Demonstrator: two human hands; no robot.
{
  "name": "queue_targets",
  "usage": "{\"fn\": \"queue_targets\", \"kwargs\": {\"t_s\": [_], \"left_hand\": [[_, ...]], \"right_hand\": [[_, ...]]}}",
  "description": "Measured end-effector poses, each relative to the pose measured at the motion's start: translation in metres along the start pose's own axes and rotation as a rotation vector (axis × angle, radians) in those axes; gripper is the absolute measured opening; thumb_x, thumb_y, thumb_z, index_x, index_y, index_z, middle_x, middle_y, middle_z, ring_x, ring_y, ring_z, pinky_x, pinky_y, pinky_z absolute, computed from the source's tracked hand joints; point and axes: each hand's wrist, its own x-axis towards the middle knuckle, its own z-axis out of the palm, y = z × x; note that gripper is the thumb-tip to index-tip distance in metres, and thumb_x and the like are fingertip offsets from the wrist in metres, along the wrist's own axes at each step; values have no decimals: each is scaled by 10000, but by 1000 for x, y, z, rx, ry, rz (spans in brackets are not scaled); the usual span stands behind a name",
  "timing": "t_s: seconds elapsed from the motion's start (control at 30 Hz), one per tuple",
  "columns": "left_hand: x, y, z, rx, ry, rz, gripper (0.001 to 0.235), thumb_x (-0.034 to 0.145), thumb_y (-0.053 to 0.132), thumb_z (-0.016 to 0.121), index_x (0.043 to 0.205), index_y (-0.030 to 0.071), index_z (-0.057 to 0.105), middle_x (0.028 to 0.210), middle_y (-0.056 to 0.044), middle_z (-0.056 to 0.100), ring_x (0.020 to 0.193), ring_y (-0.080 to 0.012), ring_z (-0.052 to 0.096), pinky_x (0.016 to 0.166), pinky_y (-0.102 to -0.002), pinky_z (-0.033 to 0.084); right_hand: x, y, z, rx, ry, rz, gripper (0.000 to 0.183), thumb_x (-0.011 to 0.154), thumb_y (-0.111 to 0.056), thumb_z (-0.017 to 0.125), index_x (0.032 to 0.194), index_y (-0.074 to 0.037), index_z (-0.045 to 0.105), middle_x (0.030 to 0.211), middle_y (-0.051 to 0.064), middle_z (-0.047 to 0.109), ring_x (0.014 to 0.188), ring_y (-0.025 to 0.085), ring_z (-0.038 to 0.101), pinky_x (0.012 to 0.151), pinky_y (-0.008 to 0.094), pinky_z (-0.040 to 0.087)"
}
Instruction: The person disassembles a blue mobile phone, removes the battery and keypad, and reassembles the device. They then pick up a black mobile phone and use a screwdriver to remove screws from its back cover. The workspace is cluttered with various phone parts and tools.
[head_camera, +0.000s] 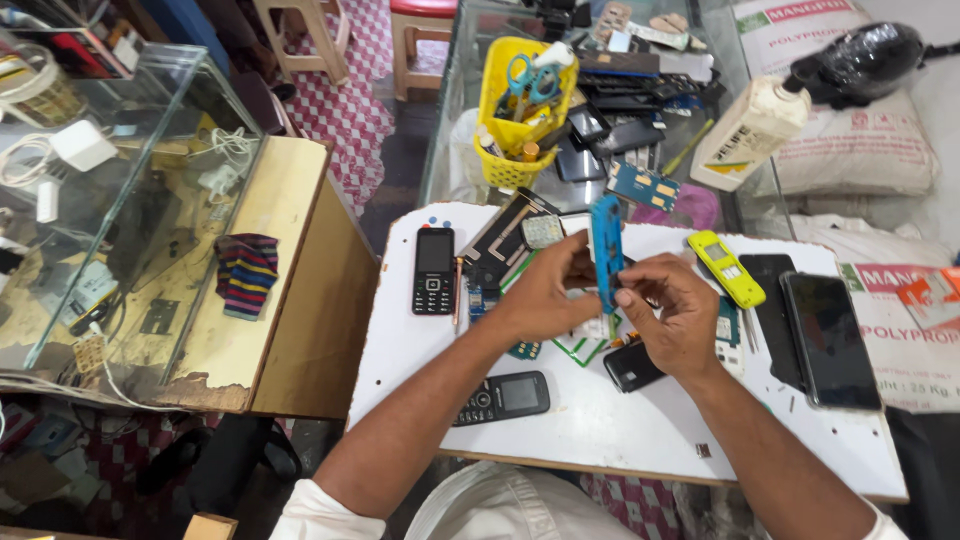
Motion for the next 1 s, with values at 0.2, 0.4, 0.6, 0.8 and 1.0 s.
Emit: {"fn": "queue_targets", "kwargs": {"t_s": [0.2,0.4,0.6,0.8,1.0], "left_hand": [[-2,-3,-5,-423,-103,-80,777,841,-115,553,1590,-1,378,1305,-99,646,1211,-182,650,1100,-358,530],[-3,4,-5,-455,-129,-61,777,856,-76,562,1602,-13,356,1374,-100,612,1285,-186,624,1172,-372,499],[-2,6,-5,-387,-126,-46,802,851,-13,598,1616,-4,359,1363,-84,611,1259,-183,628,1138,-353,509],[7,-5,1,-185,81,-166,622,961,67,713,1505,-23,425,1219,-118,691,1113,-164,664,950,-315,560],[8,-11,4,-116,123,-20,295,1051,5,632,1330,-63,562,1120,-98,715,1054,-123,668,929,-276,560]], "right_hand": [[6,-25,-1,-367,-20,-373,344,810,-107,848,1106,-16,699,1131,115,616,874,147,604,695,243,544],[7,-35,-1,-419,-38,-367,437,780,-190,917,1123,-25,702,1158,115,583,866,134,646,706,256,564],[9,-36,-3,-419,-49,-376,425,788,-185,912,1127,-31,708,1163,129,577,963,198,682,839,291,614],[7,-18,-12,-255,30,-2,274,889,-75,770,1131,2,670,1072,99,671,943,122,687,852,280,572],[6,13,-21,311,-6,323,233,937,-15,640,1158,49,675,1064,80,714,976,120,678,913,285,560]]}}
